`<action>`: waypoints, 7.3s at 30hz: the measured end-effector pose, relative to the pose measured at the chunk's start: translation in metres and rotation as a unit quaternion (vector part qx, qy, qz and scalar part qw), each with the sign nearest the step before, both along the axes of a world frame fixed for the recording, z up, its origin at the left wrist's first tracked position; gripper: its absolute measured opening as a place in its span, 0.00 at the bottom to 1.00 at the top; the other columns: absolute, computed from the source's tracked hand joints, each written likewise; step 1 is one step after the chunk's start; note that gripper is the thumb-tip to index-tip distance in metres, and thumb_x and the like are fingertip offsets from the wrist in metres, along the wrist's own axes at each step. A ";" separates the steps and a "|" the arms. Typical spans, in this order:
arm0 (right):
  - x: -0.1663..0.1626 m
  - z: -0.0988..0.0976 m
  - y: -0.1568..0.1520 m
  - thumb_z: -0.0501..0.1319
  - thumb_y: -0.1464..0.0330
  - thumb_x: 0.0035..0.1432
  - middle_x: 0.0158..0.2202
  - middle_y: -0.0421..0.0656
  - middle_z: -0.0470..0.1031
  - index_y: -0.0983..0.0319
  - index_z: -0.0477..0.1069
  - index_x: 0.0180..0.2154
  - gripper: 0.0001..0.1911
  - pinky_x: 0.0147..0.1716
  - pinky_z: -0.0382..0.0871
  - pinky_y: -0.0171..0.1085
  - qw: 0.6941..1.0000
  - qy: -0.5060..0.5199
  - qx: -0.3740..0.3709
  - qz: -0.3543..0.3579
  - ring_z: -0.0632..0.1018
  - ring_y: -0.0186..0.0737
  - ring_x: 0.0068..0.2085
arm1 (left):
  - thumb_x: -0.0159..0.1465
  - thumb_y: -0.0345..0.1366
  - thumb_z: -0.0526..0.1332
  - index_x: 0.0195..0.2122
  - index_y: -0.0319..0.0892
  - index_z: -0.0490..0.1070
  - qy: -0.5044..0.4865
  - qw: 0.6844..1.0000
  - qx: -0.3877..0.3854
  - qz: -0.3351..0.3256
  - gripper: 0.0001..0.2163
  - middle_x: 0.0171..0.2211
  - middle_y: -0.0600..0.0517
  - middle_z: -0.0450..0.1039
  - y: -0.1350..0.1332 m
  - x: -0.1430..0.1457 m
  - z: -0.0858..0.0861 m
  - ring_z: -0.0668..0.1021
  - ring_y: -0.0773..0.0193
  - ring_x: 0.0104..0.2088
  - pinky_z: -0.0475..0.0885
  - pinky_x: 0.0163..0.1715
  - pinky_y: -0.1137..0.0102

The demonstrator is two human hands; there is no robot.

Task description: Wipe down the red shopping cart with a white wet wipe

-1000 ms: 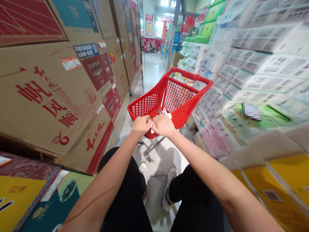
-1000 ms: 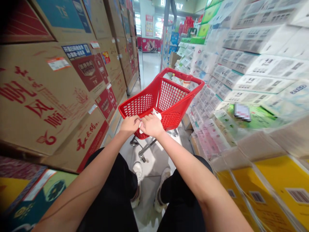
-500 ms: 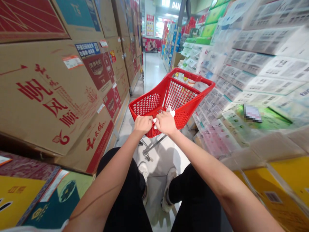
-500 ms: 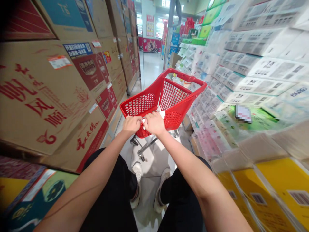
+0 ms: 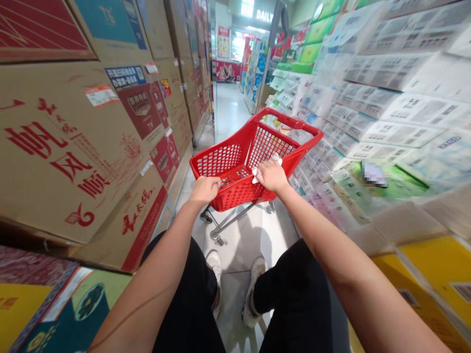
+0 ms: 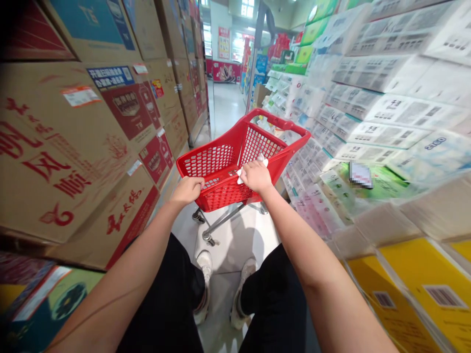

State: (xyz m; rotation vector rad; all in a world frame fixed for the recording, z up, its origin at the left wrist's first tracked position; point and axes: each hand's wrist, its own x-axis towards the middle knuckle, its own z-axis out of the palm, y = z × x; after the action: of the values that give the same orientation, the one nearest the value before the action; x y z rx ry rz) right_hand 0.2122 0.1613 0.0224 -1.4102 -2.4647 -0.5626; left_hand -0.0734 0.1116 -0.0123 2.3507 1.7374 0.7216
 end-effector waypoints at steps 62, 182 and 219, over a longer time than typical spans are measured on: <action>-0.100 -0.009 -0.057 0.47 0.62 0.71 0.40 0.51 0.77 0.63 0.74 0.39 0.19 0.51 0.57 0.49 0.992 0.116 0.018 -0.053 0.71 0.52 0.45 | 0.61 0.66 0.51 0.48 0.51 0.80 0.152 0.981 -0.039 0.111 0.31 0.41 0.42 0.81 -0.013 -0.003 0.023 0.80 0.46 0.44 0.70 0.42 0.61; -0.091 -0.013 -0.078 0.48 0.56 0.71 0.41 0.49 0.74 0.59 0.70 0.40 0.19 0.47 0.56 0.45 0.994 0.101 0.024 -0.014 0.69 0.50 0.44 | 0.66 0.53 0.49 0.46 0.46 0.80 0.143 0.985 -0.048 0.088 0.24 0.39 0.39 0.80 -0.026 0.026 0.022 0.81 0.45 0.42 0.71 0.40 0.59; -0.064 -0.010 -0.084 0.52 0.57 0.68 0.38 0.47 0.73 0.59 0.69 0.36 0.15 0.44 0.55 0.47 0.994 0.102 0.037 -0.028 0.68 0.50 0.43 | 0.65 0.45 0.54 0.51 0.45 0.76 -0.034 0.991 0.069 0.114 0.19 0.57 0.46 0.73 -0.020 -0.036 0.023 0.71 0.50 0.59 0.63 0.62 0.57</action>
State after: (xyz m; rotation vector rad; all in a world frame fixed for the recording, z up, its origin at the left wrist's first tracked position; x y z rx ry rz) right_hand 0.1486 0.0774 0.0121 -1.4353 -2.2289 -0.4901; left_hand -0.1090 0.0911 0.0105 2.2020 2.0069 0.9744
